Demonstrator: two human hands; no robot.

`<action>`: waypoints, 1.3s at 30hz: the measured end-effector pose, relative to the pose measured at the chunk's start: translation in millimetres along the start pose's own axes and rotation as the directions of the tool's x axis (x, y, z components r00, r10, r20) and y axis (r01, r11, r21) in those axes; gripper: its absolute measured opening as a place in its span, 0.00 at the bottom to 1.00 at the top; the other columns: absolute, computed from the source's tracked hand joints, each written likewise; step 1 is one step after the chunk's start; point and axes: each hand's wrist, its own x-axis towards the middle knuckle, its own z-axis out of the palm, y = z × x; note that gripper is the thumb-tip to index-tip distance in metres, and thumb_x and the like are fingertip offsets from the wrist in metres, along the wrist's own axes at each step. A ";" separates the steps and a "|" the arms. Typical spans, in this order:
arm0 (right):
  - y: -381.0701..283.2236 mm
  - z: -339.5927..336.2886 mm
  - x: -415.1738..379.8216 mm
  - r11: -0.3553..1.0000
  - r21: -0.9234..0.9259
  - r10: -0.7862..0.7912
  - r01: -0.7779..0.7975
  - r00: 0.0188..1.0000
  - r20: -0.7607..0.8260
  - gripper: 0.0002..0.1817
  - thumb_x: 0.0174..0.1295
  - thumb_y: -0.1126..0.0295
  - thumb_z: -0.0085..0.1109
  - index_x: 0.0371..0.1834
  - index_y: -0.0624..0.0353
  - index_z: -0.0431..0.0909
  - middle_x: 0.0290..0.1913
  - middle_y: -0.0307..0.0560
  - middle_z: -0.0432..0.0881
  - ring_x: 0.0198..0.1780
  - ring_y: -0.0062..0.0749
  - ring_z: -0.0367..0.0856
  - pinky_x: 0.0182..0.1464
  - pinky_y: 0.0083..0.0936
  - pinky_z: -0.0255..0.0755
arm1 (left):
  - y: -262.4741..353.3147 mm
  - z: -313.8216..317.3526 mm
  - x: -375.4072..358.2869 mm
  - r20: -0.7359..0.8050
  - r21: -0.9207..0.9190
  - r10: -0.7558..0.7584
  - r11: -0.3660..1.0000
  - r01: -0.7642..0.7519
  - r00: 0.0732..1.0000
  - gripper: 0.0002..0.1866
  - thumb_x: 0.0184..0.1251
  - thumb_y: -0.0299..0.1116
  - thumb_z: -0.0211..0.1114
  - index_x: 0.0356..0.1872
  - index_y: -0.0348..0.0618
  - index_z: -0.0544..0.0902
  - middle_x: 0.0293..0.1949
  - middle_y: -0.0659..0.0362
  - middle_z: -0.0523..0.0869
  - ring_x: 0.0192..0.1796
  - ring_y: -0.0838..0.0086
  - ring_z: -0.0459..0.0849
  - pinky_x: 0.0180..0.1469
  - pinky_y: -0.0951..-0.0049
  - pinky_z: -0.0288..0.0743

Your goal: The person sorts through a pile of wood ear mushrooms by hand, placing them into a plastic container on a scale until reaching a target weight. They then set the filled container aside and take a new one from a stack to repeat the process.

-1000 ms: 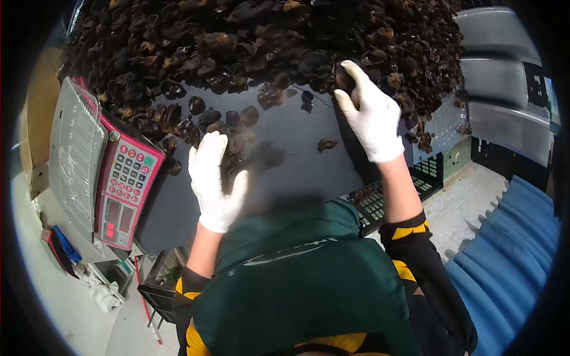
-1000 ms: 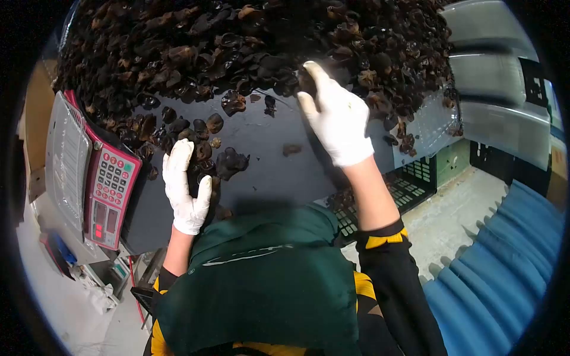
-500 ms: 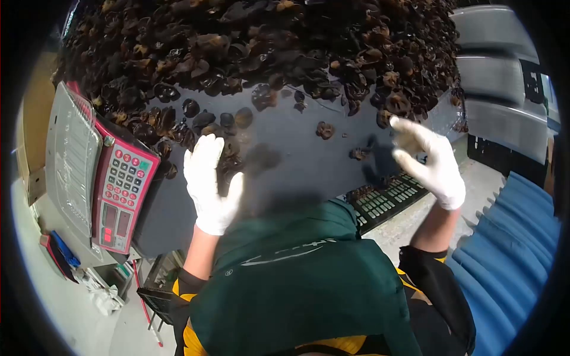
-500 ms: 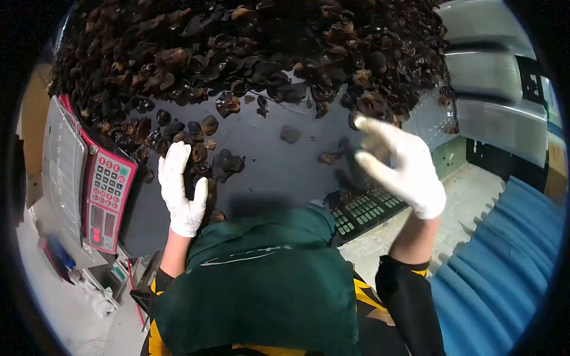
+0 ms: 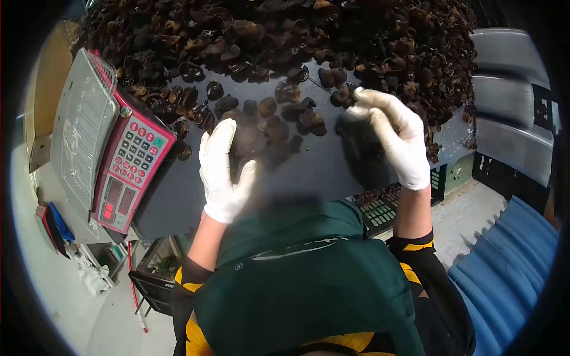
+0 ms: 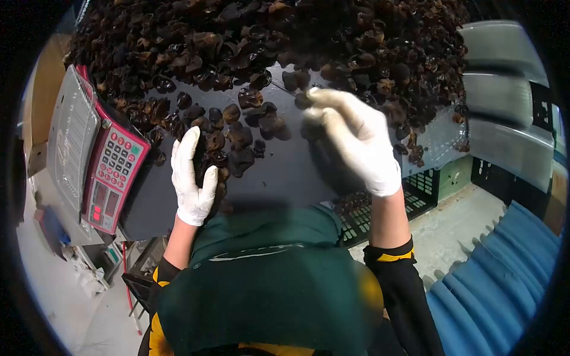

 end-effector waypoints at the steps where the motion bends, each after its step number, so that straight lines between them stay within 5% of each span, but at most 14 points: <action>1: 11.5 -1.6 0.3 0.999 0.000 0.046 -0.046 0.990 -0.130 0.15 0.77 0.78 0.55 0.63 0.67 0.83 0.52 0.47 0.91 0.53 0.26 0.90 0.60 0.24 0.80 | 0.0 -0.4 1.2 0.019 0.000 0.001 1.000 -0.001 1.000 0.36 0.67 0.32 0.66 0.78 0.36 0.70 0.75 0.44 0.76 0.78 0.47 0.71 0.84 0.47 0.52; 6: 17.6 11.8 -3.1 0.987 0.157 0.075 -0.043 0.975 -0.208 0.15 0.78 0.78 0.55 0.64 0.68 0.81 0.60 0.49 0.87 0.60 0.29 0.87 0.64 0.26 0.79 | -1.0 -1.4 2.1 0.033 0.020 0.018 1.000 -0.019 0.999 0.37 0.66 0.31 0.67 0.77 0.36 0.70 0.75 0.44 0.76 0.77 0.47 0.72 0.84 0.47 0.52; 9: 27.1 22.1 4.7 0.940 -0.324 -0.154 0.103 0.978 -0.137 0.20 0.70 0.77 0.63 0.65 0.62 0.81 0.60 0.56 0.87 0.60 0.43 0.87 0.67 0.31 0.77 | -2.8 1.8 1.4 0.007 0.021 0.020 1.000 -0.021 1.000 0.39 0.62 0.34 0.72 0.76 0.38 0.72 0.72 0.45 0.78 0.74 0.47 0.75 0.81 0.41 0.56; 10: 32.0 26.6 11.5 0.780 -0.561 -0.392 0.277 0.915 -0.094 0.23 0.65 0.75 0.66 0.65 0.59 0.81 0.62 0.59 0.84 0.63 0.53 0.83 0.68 0.39 0.76 | -3.6 1.6 1.2 -0.009 0.025 0.020 1.000 -0.019 1.000 0.40 0.61 0.35 0.74 0.76 0.39 0.73 0.71 0.46 0.79 0.73 0.47 0.77 0.80 0.39 0.57; 13: 28.6 42.7 16.8 0.562 -0.759 -0.448 0.327 0.892 0.052 0.29 0.63 0.67 0.68 0.69 0.60 0.77 0.70 0.65 0.76 0.67 0.59 0.78 0.69 0.44 0.72 | -1.6 1.7 1.7 -0.018 0.028 -0.002 1.000 0.003 1.000 0.40 0.61 0.35 0.75 0.76 0.40 0.73 0.71 0.46 0.79 0.72 0.48 0.78 0.80 0.39 0.58; 15: 25.0 43.8 15.5 0.610 -0.628 -0.454 0.484 0.863 0.223 0.27 0.64 0.67 0.67 0.68 0.61 0.78 0.67 0.64 0.80 0.61 0.57 0.82 0.65 0.43 0.76 | -1.9 2.3 1.8 -0.018 0.036 0.006 0.999 -0.006 1.000 0.40 0.60 0.34 0.76 0.76 0.40 0.73 0.71 0.46 0.79 0.72 0.48 0.78 0.80 0.41 0.59; 17: 11.8 43.5 11.6 0.966 -0.149 -0.166 0.214 0.945 0.280 0.21 0.67 0.70 0.65 0.63 0.61 0.83 0.58 0.59 0.87 0.54 0.48 0.88 0.60 0.38 0.81 | -1.7 1.2 1.3 -0.002 0.041 -0.002 0.999 0.002 1.000 0.40 0.60 0.34 0.76 0.76 0.41 0.73 0.71 0.46 0.79 0.73 0.48 0.78 0.80 0.41 0.59; 19: -2.2 50.1 11.8 0.991 0.025 -0.131 0.129 0.986 0.103 0.17 0.70 0.73 0.63 0.60 0.61 0.85 0.51 0.53 0.90 0.51 0.40 0.90 0.57 0.33 0.82 | -3.6 2.4 0.6 -0.014 0.036 0.010 0.999 -0.010 1.000 0.40 0.60 0.34 0.76 0.76 0.40 0.74 0.71 0.46 0.79 0.73 0.48 0.78 0.80 0.41 0.59; 24: 29.8 67.9 46.5 0.751 -0.507 -0.480 0.424 0.877 0.023 0.23 0.69 0.68 0.63 0.66 0.63 0.79 0.67 0.61 0.81 0.69 0.56 0.78 0.72 0.45 0.71 | -1.2 0.7 0.5 0.033 0.027 -0.010 1.000 0.009 0.999 0.37 0.65 0.33 0.69 0.78 0.39 0.71 0.75 0.45 0.76 0.77 0.47 0.72 0.84 0.48 0.54; 27: 23.9 88.2 35.7 0.737 -0.392 -0.486 0.550 0.835 0.257 0.22 0.70 0.66 0.63 0.66 0.60 0.79 0.67 0.59 0.81 0.69 0.54 0.78 0.71 0.44 0.71 | 3.1 -0.2 3.6 0.037 0.017 -0.036 0.999 0.035 0.999 0.37 0.65 0.33 0.69 0.77 0.38 0.71 0.75 0.45 0.76 0.77 0.47 0.72 0.84 0.48 0.54; 29: 15.0 94.8 30.1 0.864 -0.157 -0.413 0.478 0.852 0.322 0.14 0.70 0.69 0.65 0.57 0.58 0.86 0.54 0.52 0.89 0.57 0.47 0.86 0.63 0.40 0.78 | 11.6 -4.7 9.2 0.059 0.002 -0.112 0.994 0.112 0.992 0.38 0.65 0.34 0.70 0.77 0.38 0.71 0.75 0.45 0.76 0.77 0.47 0.72 0.83 0.48 0.55; 33: 7.4 106.5 57.1 0.889 -0.132 -0.429 0.439 0.898 0.096 0.12 0.69 0.74 0.62 0.53 0.60 0.87 0.52 0.53 0.89 0.53 0.47 0.88 0.58 0.36 0.82 | -2.0 5.4 0.8 -0.139 -0.103 0.013 0.994 -0.028 0.990 0.37 0.64 0.31 0.70 0.76 0.37 0.72 0.74 0.42 0.75 0.76 0.47 0.73 0.80 0.53 0.63; 35: 14.4 124.2 82.8 0.758 -0.242 -0.615 0.606 0.788 0.046 0.16 0.66 0.74 0.63 0.56 0.60 0.85 0.57 0.54 0.88 0.58 0.47 0.86 0.61 0.39 0.80 | -1.0 1.5 0.7 -0.115 -0.088 -0.014 0.996 0.003 0.993 0.36 0.65 0.29 0.69 0.76 0.36 0.72 0.75 0.41 0.74 0.76 0.46 0.74 0.79 0.55 0.65; 39: 16.2 146.2 86.7 0.571 -0.351 -0.651 0.742 0.669 0.358 0.14 0.68 0.66 0.63 0.53 0.58 0.85 0.57 0.51 0.87 0.58 0.47 0.84 0.61 0.39 0.78 | -0.6 2.8 1.1 -0.129 -0.154 -0.077 0.987 0.056 0.989 0.36 0.63 0.29 0.70 0.74 0.34 0.73 0.74 0.41 0.74 0.75 0.45 0.74 0.79 0.54 0.65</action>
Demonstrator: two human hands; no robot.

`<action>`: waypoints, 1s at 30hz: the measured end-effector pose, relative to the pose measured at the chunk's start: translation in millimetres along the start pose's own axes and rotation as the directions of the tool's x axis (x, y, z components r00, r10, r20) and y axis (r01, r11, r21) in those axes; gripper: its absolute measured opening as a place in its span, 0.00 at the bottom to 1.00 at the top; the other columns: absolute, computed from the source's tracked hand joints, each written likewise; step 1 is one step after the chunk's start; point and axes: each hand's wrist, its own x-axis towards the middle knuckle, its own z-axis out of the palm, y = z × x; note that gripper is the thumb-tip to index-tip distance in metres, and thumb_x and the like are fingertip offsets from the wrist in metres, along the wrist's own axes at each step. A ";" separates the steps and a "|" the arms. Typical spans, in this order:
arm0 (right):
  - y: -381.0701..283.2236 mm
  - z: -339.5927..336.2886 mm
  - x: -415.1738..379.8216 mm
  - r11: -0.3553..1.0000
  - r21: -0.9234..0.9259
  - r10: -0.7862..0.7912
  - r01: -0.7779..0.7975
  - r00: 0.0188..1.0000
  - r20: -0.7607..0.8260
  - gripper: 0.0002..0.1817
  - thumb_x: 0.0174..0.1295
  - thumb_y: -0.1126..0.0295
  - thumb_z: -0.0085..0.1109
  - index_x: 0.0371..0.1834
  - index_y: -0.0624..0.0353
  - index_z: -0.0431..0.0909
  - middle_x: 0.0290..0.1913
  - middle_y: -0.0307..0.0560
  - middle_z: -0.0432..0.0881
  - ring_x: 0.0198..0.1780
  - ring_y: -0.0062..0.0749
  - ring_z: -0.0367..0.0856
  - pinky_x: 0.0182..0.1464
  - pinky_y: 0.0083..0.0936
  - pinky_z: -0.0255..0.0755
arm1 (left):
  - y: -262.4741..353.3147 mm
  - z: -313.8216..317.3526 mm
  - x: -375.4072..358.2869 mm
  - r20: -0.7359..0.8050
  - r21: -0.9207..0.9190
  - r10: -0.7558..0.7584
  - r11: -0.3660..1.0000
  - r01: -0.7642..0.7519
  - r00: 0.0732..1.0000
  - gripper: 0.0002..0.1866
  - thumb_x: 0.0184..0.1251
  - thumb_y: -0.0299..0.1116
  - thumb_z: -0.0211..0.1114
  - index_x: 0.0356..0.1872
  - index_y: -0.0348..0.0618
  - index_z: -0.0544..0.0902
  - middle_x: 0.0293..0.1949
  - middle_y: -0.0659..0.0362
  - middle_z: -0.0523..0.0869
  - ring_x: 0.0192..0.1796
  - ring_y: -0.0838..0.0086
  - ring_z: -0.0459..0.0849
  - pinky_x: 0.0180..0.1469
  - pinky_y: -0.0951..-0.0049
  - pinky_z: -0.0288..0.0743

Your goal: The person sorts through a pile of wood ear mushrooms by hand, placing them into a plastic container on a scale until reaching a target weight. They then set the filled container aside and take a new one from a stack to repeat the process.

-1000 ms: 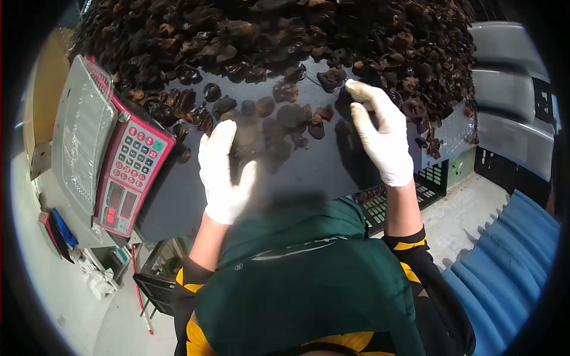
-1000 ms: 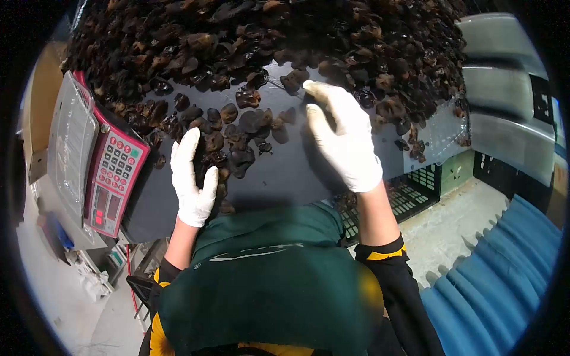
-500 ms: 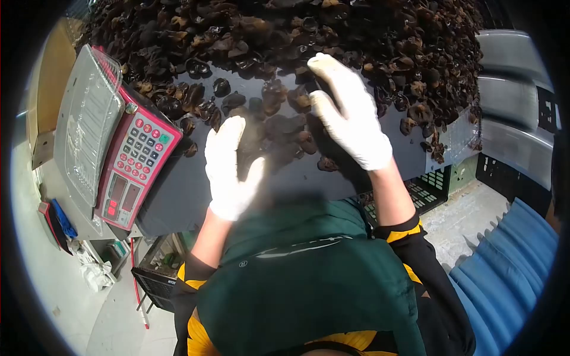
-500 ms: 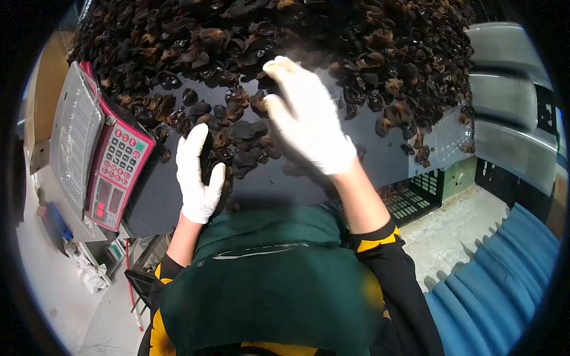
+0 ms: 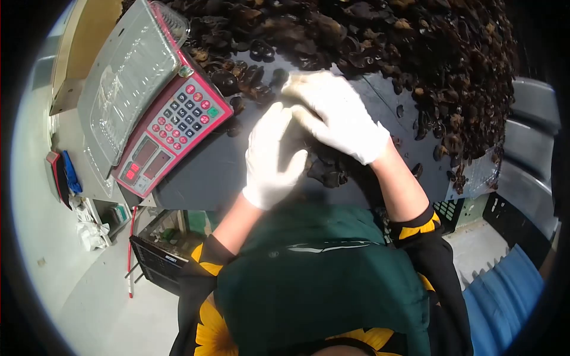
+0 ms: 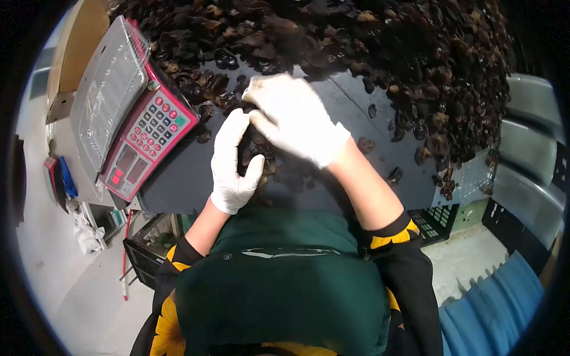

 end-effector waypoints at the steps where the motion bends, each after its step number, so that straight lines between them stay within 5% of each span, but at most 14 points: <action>1: -4.9 -1.5 -0.1 0.992 0.106 0.052 -0.064 0.992 0.117 0.12 0.68 0.65 0.63 0.50 0.57 0.86 0.51 0.49 0.89 0.51 0.44 0.87 0.55 0.37 0.80 | -1.5 0.7 -2.0 -0.014 -0.036 -0.011 0.999 0.010 1.000 0.36 0.62 0.29 0.70 0.74 0.34 0.73 0.74 0.41 0.75 0.75 0.44 0.74 0.79 0.54 0.65; 4: -12.6 -4.1 15.1 0.962 0.199 0.174 -0.185 0.982 0.074 0.10 0.69 0.66 0.63 0.48 0.57 0.87 0.42 0.47 0.89 0.43 0.42 0.88 0.48 0.35 0.82 | 1.5 -4.0 3.0 0.045 0.075 0.053 0.996 -0.056 0.998 0.35 0.61 0.30 0.72 0.71 0.34 0.76 0.72 0.40 0.77 0.73 0.43 0.75 0.77 0.51 0.66; 5: -6.1 7.6 23.3 0.980 0.190 0.082 -0.060 0.990 -0.111 0.09 0.70 0.65 0.63 0.45 0.56 0.88 0.37 0.47 0.88 0.37 0.43 0.88 0.42 0.35 0.83 | 8.0 -5.5 7.2 0.056 0.059 0.026 0.998 -0.029 0.998 0.33 0.60 0.32 0.73 0.69 0.35 0.78 0.69 0.40 0.79 0.72 0.43 0.76 0.75 0.50 0.66; 8: -9.4 20.1 52.1 0.994 0.103 -0.010 0.027 0.987 -0.161 0.16 0.66 0.63 0.66 0.55 0.53 0.85 0.48 0.47 0.86 0.50 0.44 0.85 0.52 0.36 0.80 | 11.0 -5.4 8.5 0.062 0.098 0.003 0.995 -0.009 0.998 0.32 0.59 0.31 0.73 0.67 0.36 0.80 0.66 0.41 0.81 0.71 0.44 0.76 0.74 0.51 0.67; 10: -4.4 42.6 60.3 0.997 -0.017 -0.075 0.075 0.997 -0.013 0.22 0.62 0.62 0.69 0.60 0.50 0.83 0.52 0.46 0.84 0.55 0.45 0.81 0.57 0.37 0.78 | 4.5 0.2 0.1 -0.017 0.095 0.048 0.994 -0.046 0.999 0.29 0.58 0.27 0.73 0.64 0.36 0.83 0.65 0.42 0.82 0.68 0.46 0.78 0.72 0.53 0.71; 15: 8.7 35.6 49.0 1.000 0.009 -0.022 0.021 0.993 0.116 0.08 0.58 0.69 0.67 0.41 0.53 0.83 0.42 0.47 0.79 0.47 0.45 0.80 0.51 0.41 0.77 | 3.3 -1.7 -4.2 -0.131 0.035 0.000 0.999 0.005 0.991 0.27 0.58 0.25 0.73 0.62 0.39 0.84 0.64 0.45 0.82 0.65 0.49 0.81 0.69 0.53 0.73; 18: -0.7 -1.6 22.3 0.994 0.025 0.094 -0.107 0.946 0.310 0.10 0.61 0.66 0.65 0.44 0.54 0.84 0.42 0.48 0.81 0.48 0.47 0.82 0.54 0.41 0.77 | 0.2 -2.1 -3.9 -0.196 0.034 -0.028 0.999 0.035 0.980 0.26 0.58 0.25 0.73 0.61 0.37 0.84 0.64 0.45 0.83 0.64 0.50 0.81 0.68 0.53 0.73; 21: -17.6 -40.1 8.1 0.935 0.194 0.122 -0.296 0.785 0.607 0.19 0.67 0.53 0.61 0.52 0.54 0.86 0.47 0.51 0.85 0.53 0.49 0.83 0.61 0.42 0.75 | -0.5 3.3 0.3 -0.203 0.081 0.016 0.997 0.000 0.979 0.25 0.58 0.23 0.72 0.60 0.33 0.83 0.62 0.45 0.85 0.61 0.50 0.83 0.67 0.54 0.74; 24: -17.1 -46.9 4.6 0.935 0.233 0.133 -0.268 0.873 0.469 0.17 0.69 0.56 0.61 0.51 0.55 0.86 0.49 0.50 0.87 0.53 0.50 0.83 0.61 0.42 0.76 | 1.4 -3.1 8.1 -0.040 0.024 0.051 0.998 -0.050 0.998 0.25 0.62 0.21 0.67 0.63 0.35 0.82 0.62 0.45 0.85 0.63 0.50 0.82 0.69 0.56 0.73; 28: 10.0 -36.5 2.9 0.981 0.100 0.172 -0.165 0.983 -0.058 0.13 0.68 0.67 0.63 0.53 0.56 0.86 0.50 0.48 0.87 0.52 0.46 0.84 0.57 0.39 0.77 | 0.0 -2.6 4.7 -0.048 0.095 0.041 0.995 -0.036 0.998 0.26 0.63 0.24 0.68 0.65 0.39 0.83 0.62 0.48 0.86 0.63 0.52 0.82 0.74 0.54 0.67; 30: 6.3 -40.6 -2.5 0.985 0.083 0.148 -0.150 0.988 0.033 0.14 0.68 0.68 0.64 0.55 0.57 0.85 0.50 0.49 0.88 0.53 0.47 0.84 0.59 0.39 0.76 | 0.2 -3.7 3.4 -0.035 0.112 0.032 0.993 -0.028 0.999 0.26 0.64 0.24 0.67 0.66 0.39 0.82 0.63 0.49 0.86 0.64 0.52 0.82 0.75 0.54 0.66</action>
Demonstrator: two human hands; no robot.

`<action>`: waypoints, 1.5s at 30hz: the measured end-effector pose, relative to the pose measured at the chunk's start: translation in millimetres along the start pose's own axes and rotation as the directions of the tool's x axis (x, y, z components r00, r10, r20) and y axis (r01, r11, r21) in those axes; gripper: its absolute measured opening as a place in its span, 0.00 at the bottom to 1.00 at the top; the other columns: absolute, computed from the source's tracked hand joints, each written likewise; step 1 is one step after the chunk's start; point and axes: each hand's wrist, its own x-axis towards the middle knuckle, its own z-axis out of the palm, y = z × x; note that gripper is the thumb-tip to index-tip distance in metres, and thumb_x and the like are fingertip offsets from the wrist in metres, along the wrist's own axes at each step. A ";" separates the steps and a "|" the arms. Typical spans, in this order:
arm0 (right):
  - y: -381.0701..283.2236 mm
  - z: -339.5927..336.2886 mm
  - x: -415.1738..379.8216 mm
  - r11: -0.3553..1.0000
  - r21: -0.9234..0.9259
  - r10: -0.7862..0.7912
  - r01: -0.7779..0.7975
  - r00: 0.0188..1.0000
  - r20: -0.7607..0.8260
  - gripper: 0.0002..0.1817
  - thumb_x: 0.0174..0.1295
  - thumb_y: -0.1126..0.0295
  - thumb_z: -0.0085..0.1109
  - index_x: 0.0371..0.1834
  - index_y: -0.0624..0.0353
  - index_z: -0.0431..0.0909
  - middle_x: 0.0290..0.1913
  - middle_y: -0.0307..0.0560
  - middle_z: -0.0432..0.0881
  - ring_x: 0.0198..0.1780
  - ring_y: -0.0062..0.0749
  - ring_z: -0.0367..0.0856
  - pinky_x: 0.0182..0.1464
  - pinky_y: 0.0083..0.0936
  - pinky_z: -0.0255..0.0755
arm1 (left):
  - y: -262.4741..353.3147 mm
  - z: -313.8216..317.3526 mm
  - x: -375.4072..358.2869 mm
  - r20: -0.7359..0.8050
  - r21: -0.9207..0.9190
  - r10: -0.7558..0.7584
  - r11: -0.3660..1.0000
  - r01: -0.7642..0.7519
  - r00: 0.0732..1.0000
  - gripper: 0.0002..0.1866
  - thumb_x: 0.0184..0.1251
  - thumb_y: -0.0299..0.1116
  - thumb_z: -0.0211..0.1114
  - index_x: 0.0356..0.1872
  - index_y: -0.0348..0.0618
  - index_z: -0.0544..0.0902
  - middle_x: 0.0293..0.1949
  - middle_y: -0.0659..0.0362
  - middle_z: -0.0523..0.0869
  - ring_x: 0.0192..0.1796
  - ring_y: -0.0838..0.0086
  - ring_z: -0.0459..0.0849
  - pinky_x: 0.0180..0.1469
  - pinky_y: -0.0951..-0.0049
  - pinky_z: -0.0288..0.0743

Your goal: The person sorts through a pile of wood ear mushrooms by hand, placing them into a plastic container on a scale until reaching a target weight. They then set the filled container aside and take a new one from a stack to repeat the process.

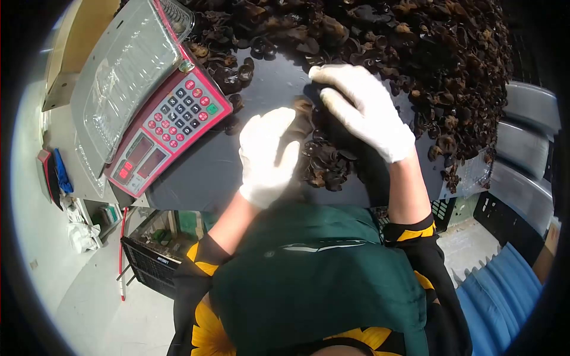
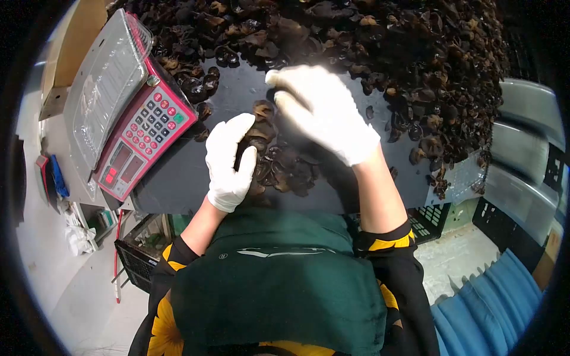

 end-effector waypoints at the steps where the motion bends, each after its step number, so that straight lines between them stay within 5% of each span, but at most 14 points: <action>1: -3.5 -1.9 -7.1 1.000 0.016 0.010 -0.012 0.990 0.139 0.15 0.68 0.67 0.64 0.56 0.57 0.85 0.51 0.50 0.88 0.54 0.47 0.84 0.60 0.39 0.76 | 0.0 -0.6 -0.8 0.008 0.008 -0.005 1.000 0.005 1.000 0.27 0.64 0.24 0.67 0.66 0.39 0.82 0.63 0.50 0.86 0.65 0.52 0.82 0.75 0.54 0.65; 2: -6.2 -3.1 -16.8 0.999 0.031 0.018 -0.028 0.961 0.277 0.16 0.68 0.67 0.64 0.57 0.57 0.85 0.52 0.50 0.88 0.54 0.47 0.84 0.61 0.39 0.76 | -0.3 -0.4 -1.0 -0.003 0.019 0.005 1.000 -0.005 1.000 0.27 0.63 0.25 0.69 0.65 0.40 0.82 0.62 0.50 0.86 0.64 0.53 0.83 0.74 0.54 0.66; 4: -9.8 -11.1 -38.8 0.996 0.081 0.029 -0.049 0.972 0.233 0.18 0.70 0.67 0.64 0.61 0.57 0.84 0.57 0.50 0.88 0.59 0.46 0.85 0.67 0.38 0.75 | -2.4 1.1 -0.6 -0.023 0.039 0.023 0.999 -0.022 0.999 0.27 0.61 0.28 0.72 0.64 0.41 0.83 0.61 0.50 0.87 0.62 0.55 0.84 0.71 0.53 0.68; 8: 1.5 -35.0 -85.4 0.937 0.068 0.350 -0.343 0.912 -0.216 0.22 0.66 0.74 0.66 0.64 0.60 0.83 0.64 0.54 0.85 0.68 0.47 0.82 0.71 0.36 0.74 | -2.5 -1.7 0.7 0.014 0.038 0.009 0.999 -0.009 1.000 0.28 0.60 0.30 0.72 0.65 0.42 0.82 0.61 0.50 0.87 0.63 0.55 0.84 0.72 0.53 0.68; 9: 4.2 -38.8 -96.4 0.923 -0.010 0.370 -0.385 0.895 -0.248 0.30 0.61 0.72 0.70 0.69 0.60 0.79 0.70 0.57 0.81 0.72 0.50 0.78 0.75 0.38 0.70 | -1.7 -3.0 0.2 0.050 0.022 -0.002 1.000 0.001 0.999 0.30 0.61 0.32 0.71 0.67 0.41 0.81 0.64 0.50 0.85 0.67 0.54 0.81 0.75 0.52 0.64; 13: -7.1 -35.0 -133.7 0.898 -0.286 0.301 -0.334 0.941 -0.154 0.42 0.52 0.66 0.76 0.75 0.60 0.73 0.76 0.62 0.73 0.77 0.59 0.69 0.79 0.49 0.60 | -2.2 -9.1 -3.7 0.154 -0.015 0.037 0.999 -0.035 0.987 0.40 0.60 0.40 0.73 0.75 0.41 0.74 0.73 0.49 0.78 0.76 0.52 0.74 0.82 0.48 0.55; 19: -47.2 19.4 -130.5 0.949 -0.191 0.263 -0.253 0.964 0.030 0.51 0.57 0.48 0.73 0.81 0.62 0.64 0.83 0.71 0.58 0.83 0.66 0.58 0.82 0.60 0.49 | 18.0 -25.2 -3.6 0.462 0.086 0.017 0.994 -0.063 0.886 0.76 0.42 0.66 0.84 0.85 0.31 0.49 0.85 0.35 0.51 0.86 0.41 0.50 0.86 0.45 0.43; 22: -40.9 40.0 -114.6 0.973 -0.161 0.157 -0.166 0.985 -0.065 0.53 0.60 0.44 0.70 0.84 0.60 0.60 0.85 0.72 0.52 0.84 0.70 0.54 0.83 0.61 0.47 | -1.6 -12.1 -16.7 0.326 0.055 0.151 0.983 -0.178 0.933 0.77 0.41 0.64 0.86 0.85 0.30 0.48 0.85 0.32 0.49 0.86 0.38 0.49 0.86 0.44 0.43; 25: -31.4 45.0 -80.6 0.979 -0.166 0.107 -0.121 0.990 -0.090 0.52 0.59 0.44 0.71 0.84 0.57 0.62 0.85 0.72 0.51 0.83 0.73 0.54 0.83 0.60 0.47 | 2.6 -9.6 2.4 0.342 0.146 0.111 0.975 -0.169 0.933 0.79 0.39 0.60 0.87 0.85 0.29 0.46 0.84 0.31 0.47 0.86 0.37 0.47 0.86 0.43 0.42; 30: -20.8 50.4 -45.5 0.968 -0.243 0.044 -0.060 0.996 -0.071 0.43 0.58 0.45 0.72 0.73 0.60 0.75 0.75 0.67 0.71 0.75 0.67 0.68 0.77 0.58 0.60 | -6.3 -3.6 28.2 0.391 0.134 0.091 0.979 -0.155 0.916 0.74 0.38 0.53 0.88 0.84 0.33 0.51 0.83 0.40 0.59 0.85 0.42 0.54 0.86 0.44 0.45; 34: -36.3 52.6 -70.0 0.972 -0.237 -0.025 -0.004 0.992 -0.122 0.37 0.56 0.52 0.74 0.67 0.63 0.79 0.68 0.58 0.80 0.66 0.57 0.77 0.68 0.49 0.71 | 3.2 -8.7 5.0 0.346 0.050 0.152 0.982 -0.180 0.926 0.57 0.43 0.42 0.84 0.78 0.36 0.65 0.74 0.43 0.73 0.77 0.41 0.69 0.80 0.43 0.60; 41: -53.6 64.3 -83.9 0.980 -0.194 0.011 -0.052 0.978 -0.208 0.30 0.57 0.58 0.71 0.60 0.63 0.81 0.60 0.54 0.85 0.51 0.50 0.83 0.52 0.38 0.81 | 15.1 4.9 -12.8 0.085 -0.024 0.251 0.968 -0.250 0.964 0.40 0.49 0.28 0.78 0.68 0.31 0.76 0.55 0.45 0.84 0.57 0.47 0.83 0.62 0.51 0.76; 44: -55.6 61.7 -70.5 0.992 0.001 0.121 -0.124 0.972 -0.200 0.26 0.53 0.66 0.74 0.57 0.59 0.83 0.52 0.51 0.88 0.49 0.48 0.86 0.49 0.39 0.83 | 6.8 12.8 -9.3 0.020 -0.111 0.230 0.968 -0.226 0.973 0.39 0.49 0.28 0.78 0.68 0.31 0.76 0.53 0.46 0.84 0.53 0.48 0.84 0.53 0.55 0.81; 45: -57.2 60.3 -64.6 0.981 0.082 0.190 -0.178 0.965 -0.179 0.25 0.53 0.70 0.75 0.56 0.60 0.83 0.51 0.53 0.88 0.48 0.48 0.87 0.51 0.40 0.83 | 7.7 17.8 -8.4 0.009 -0.208 0.158 0.966 -0.153 0.987 0.47 0.39 0.25 0.73 0.72 0.33 0.71 0.54 0.46 0.82 0.56 0.47 0.80 0.58 0.53 0.78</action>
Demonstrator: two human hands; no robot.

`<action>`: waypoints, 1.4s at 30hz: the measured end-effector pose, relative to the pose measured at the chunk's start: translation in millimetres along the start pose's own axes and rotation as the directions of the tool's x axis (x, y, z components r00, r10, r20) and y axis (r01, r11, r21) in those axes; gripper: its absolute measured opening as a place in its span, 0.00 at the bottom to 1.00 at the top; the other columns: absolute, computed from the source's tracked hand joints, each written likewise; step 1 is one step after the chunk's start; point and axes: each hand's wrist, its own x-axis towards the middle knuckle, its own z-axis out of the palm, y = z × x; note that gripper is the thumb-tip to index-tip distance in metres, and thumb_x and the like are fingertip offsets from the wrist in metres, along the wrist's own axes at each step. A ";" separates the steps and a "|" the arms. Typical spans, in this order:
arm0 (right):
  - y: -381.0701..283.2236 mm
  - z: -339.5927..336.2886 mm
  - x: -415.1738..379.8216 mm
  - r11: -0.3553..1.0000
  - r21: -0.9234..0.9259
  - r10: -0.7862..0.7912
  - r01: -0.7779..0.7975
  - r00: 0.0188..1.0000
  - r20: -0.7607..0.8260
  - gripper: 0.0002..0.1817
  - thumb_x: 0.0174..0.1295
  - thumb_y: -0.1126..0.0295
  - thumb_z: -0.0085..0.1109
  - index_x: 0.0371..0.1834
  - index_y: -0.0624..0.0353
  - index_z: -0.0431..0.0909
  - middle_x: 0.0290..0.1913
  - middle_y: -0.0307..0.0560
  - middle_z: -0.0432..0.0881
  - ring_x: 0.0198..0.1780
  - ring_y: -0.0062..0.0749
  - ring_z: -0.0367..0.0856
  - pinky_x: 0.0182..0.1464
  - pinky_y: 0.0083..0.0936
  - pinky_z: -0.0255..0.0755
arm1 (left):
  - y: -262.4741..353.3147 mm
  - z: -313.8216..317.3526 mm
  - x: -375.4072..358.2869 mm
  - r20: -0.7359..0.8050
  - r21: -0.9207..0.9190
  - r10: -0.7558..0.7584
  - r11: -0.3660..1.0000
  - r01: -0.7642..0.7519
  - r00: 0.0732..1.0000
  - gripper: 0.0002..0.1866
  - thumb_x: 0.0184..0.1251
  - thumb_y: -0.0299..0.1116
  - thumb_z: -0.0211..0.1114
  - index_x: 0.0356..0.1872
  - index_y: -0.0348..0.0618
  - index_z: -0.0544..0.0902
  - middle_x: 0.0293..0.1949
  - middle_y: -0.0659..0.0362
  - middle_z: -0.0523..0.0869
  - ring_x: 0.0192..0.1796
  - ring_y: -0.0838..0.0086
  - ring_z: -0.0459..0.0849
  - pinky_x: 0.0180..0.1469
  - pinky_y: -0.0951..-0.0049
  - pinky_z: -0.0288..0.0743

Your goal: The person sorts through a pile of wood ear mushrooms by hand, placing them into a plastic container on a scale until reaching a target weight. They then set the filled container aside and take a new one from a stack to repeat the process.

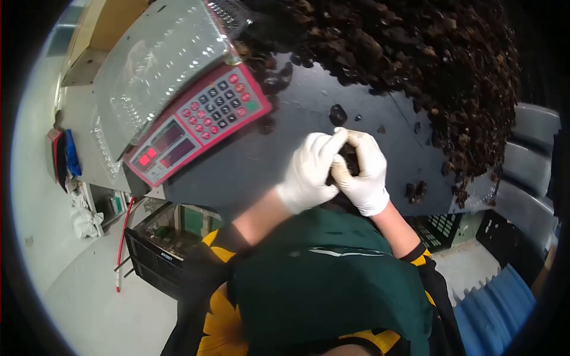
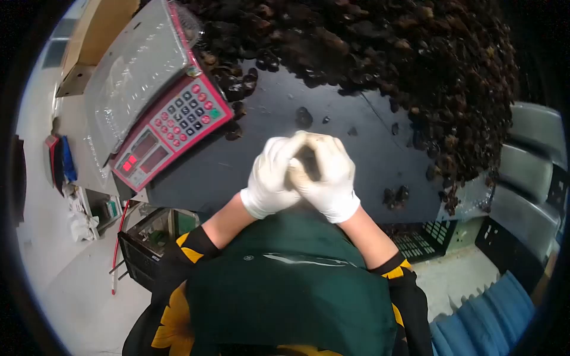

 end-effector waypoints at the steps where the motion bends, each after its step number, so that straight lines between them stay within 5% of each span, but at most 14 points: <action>1: -8.3 1.9 -1.1 0.961 0.154 0.227 -0.230 0.973 0.039 0.21 0.58 0.71 0.73 0.56 0.63 0.83 0.49 0.54 0.88 0.46 0.42 0.89 0.52 0.33 0.83 | 4.5 -5.9 3.0 0.037 -0.096 -0.096 0.990 0.100 0.995 0.47 0.40 0.23 0.73 0.73 0.36 0.71 0.56 0.47 0.81 0.55 0.48 0.80 0.58 0.55 0.78; 5: -24.5 -3.5 24.8 0.560 0.484 0.635 -0.673 0.724 0.271 0.12 0.80 0.68 0.56 0.54 0.66 0.83 0.44 0.42 0.88 0.42 0.22 0.83 0.49 0.23 0.78 | 12.5 -7.1 19.8 -0.052 -0.231 -0.232 0.949 0.214 0.971 0.38 0.52 0.21 0.72 0.70 0.39 0.73 0.48 0.50 0.79 0.52 0.55 0.81 0.56 0.59 0.78; 7: -21.5 1.0 33.8 0.532 0.616 0.572 -0.581 0.783 0.244 0.15 0.83 0.65 0.51 0.52 0.65 0.84 0.44 0.41 0.87 0.44 0.21 0.82 0.50 0.22 0.76 | 17.8 -14.9 31.9 -0.108 -0.254 -0.316 0.925 0.282 0.943 0.32 0.55 0.19 0.71 0.66 0.39 0.79 0.50 0.52 0.83 0.51 0.64 0.85 0.56 0.66 0.80; 12: -29.5 14.9 54.9 0.065 0.808 0.574 -0.585 0.684 0.450 0.20 0.86 0.58 0.45 0.54 0.62 0.83 0.48 0.40 0.86 0.48 0.20 0.81 0.54 0.23 0.74 | 28.9 -53.8 53.6 -0.116 -0.377 -0.460 0.840 0.389 0.880 0.21 0.64 0.19 0.69 0.59 0.39 0.84 0.51 0.56 0.85 0.53 0.72 0.84 0.59 0.70 0.78; 13: -31.5 15.2 54.9 0.151 0.757 0.557 -0.636 0.687 0.467 0.22 0.85 0.53 0.46 0.55 0.58 0.83 0.49 0.39 0.86 0.51 0.23 0.82 0.56 0.25 0.75 | 28.6 -56.7 52.6 -0.126 -0.415 -0.480 0.820 0.394 0.868 0.18 0.67 0.19 0.67 0.58 0.39 0.85 0.52 0.57 0.85 0.55 0.73 0.84 0.61 0.71 0.77; 15: -54.2 17.1 63.9 -0.244 0.768 0.600 -0.592 0.530 0.599 0.25 0.83 0.46 0.46 0.58 0.54 0.82 0.53 0.38 0.86 0.54 0.27 0.82 0.58 0.28 0.75 | 28.1 -57.0 51.6 -0.148 -0.582 -0.587 0.702 0.410 0.796 0.15 0.74 0.18 0.61 0.58 0.37 0.85 0.54 0.57 0.86 0.57 0.75 0.83 0.65 0.72 0.75; 17: -65.6 17.1 68.7 -0.253 0.750 0.548 -0.611 0.548 0.631 0.27 0.81 0.42 0.45 0.60 0.52 0.79 0.57 0.39 0.84 0.58 0.30 0.82 0.61 0.33 0.75 | 25.9 -55.3 45.5 -0.125 -0.707 -0.637 0.595 0.382 0.761 0.14 0.80 0.23 0.54 0.59 0.34 0.83 0.59 0.52 0.86 0.61 0.70 0.83 0.68 0.68 0.74; 20: -69.2 21.8 74.2 -0.291 0.795 0.559 -0.532 0.580 0.592 0.27 0.83 0.42 0.39 0.64 0.51 0.77 0.58 0.41 0.82 0.61 0.32 0.79 0.68 0.34 0.73 | 10.0 -54.5 37.0 -0.191 -0.355 -0.393 0.882 0.310 0.900 0.18 0.82 0.28 0.47 0.61 0.30 0.80 0.64 0.48 0.83 0.64 0.64 0.83 0.72 0.64 0.72; 21: -70.5 20.4 77.9 -0.317 0.791 0.613 -0.523 0.523 0.592 0.27 0.84 0.44 0.38 0.64 0.51 0.76 0.59 0.42 0.81 0.62 0.33 0.79 0.69 0.35 0.72 | 6.6 -50.4 37.3 -0.163 -0.645 -0.498 0.707 0.290 0.852 0.18 0.77 0.21 0.52 0.63 0.31 0.78 0.64 0.46 0.83 0.66 0.63 0.82 0.73 0.63 0.72; 26: -38.3 22.8 70.2 -0.527 0.774 0.429 -0.351 0.676 0.599 0.26 0.81 0.50 0.45 0.67 0.56 0.81 0.62 0.44 0.86 0.60 0.35 0.83 0.55 0.33 0.80 | 14.7 -42.2 48.7 -0.315 -0.758 -0.389 0.652 0.018 0.866 0.24 0.73 0.17 0.59 0.70 0.37 0.73 0.63 0.49 0.82 0.63 0.65 0.83 0.61 0.65 0.80; 31: -30.1 20.1 69.7 -0.665 0.686 0.387 -0.295 0.650 0.654 0.26 0.80 0.49 0.45 0.67 0.55 0.79 0.56 0.48 0.86 0.52 0.41 0.84 0.44 0.32 0.80 | -7.5 -61.0 43.9 0.222 -0.953 -0.579 -0.297 0.050 0.784 0.24 0.84 0.44 0.52 0.66 0.34 0.79 0.59 0.48 0.86 0.62 0.61 0.84 0.65 0.60 0.79; 34: -21.7 21.2 65.7 -0.661 0.672 0.206 -0.335 0.780 0.591 0.26 0.84 0.49 0.38 0.71 0.54 0.73 0.64 0.46 0.80 0.60 0.39 0.80 0.64 0.37 0.76 | -5.0 -59.1 52.0 0.294 -0.847 -0.534 -0.530 -0.043 0.793 0.29 0.85 0.51 0.49 0.65 0.32 0.80 0.59 0.45 0.87 0.63 0.56 0.84 0.69 0.54 0.77; 40: -18.6 23.1 64.8 -0.708 0.630 0.209 -0.318 0.758 0.618 0.24 0.82 0.52 0.43 0.67 0.57 0.75 0.61 0.46 0.83 0.59 0.39 0.81 0.62 0.35 0.77 | -1.9 -63.6 52.0 0.309 -0.807 -0.497 -0.589 -0.053 0.811 0.30 0.84 0.51 0.48 0.66 0.33 0.79 0.61 0.45 0.86 0.62 0.55 0.84 0.69 0.53 0.76; 42: -34.8 17.6 75.2 -0.617 0.699 0.273 -0.362 0.734 0.622 0.25 0.82 0.51 0.43 0.66 0.58 0.77 0.58 0.47 0.84 0.56 0.38 0.82 0.61 0.36 0.77 | 1.5 -67.0 52.2 0.234 -0.940 -0.627 -0.342 0.008 0.743 0.27 0.84 0.47 0.49 0.64 0.32 0.79 0.59 0.46 0.86 0.60 0.58 0.85 0.62 0.60 0.81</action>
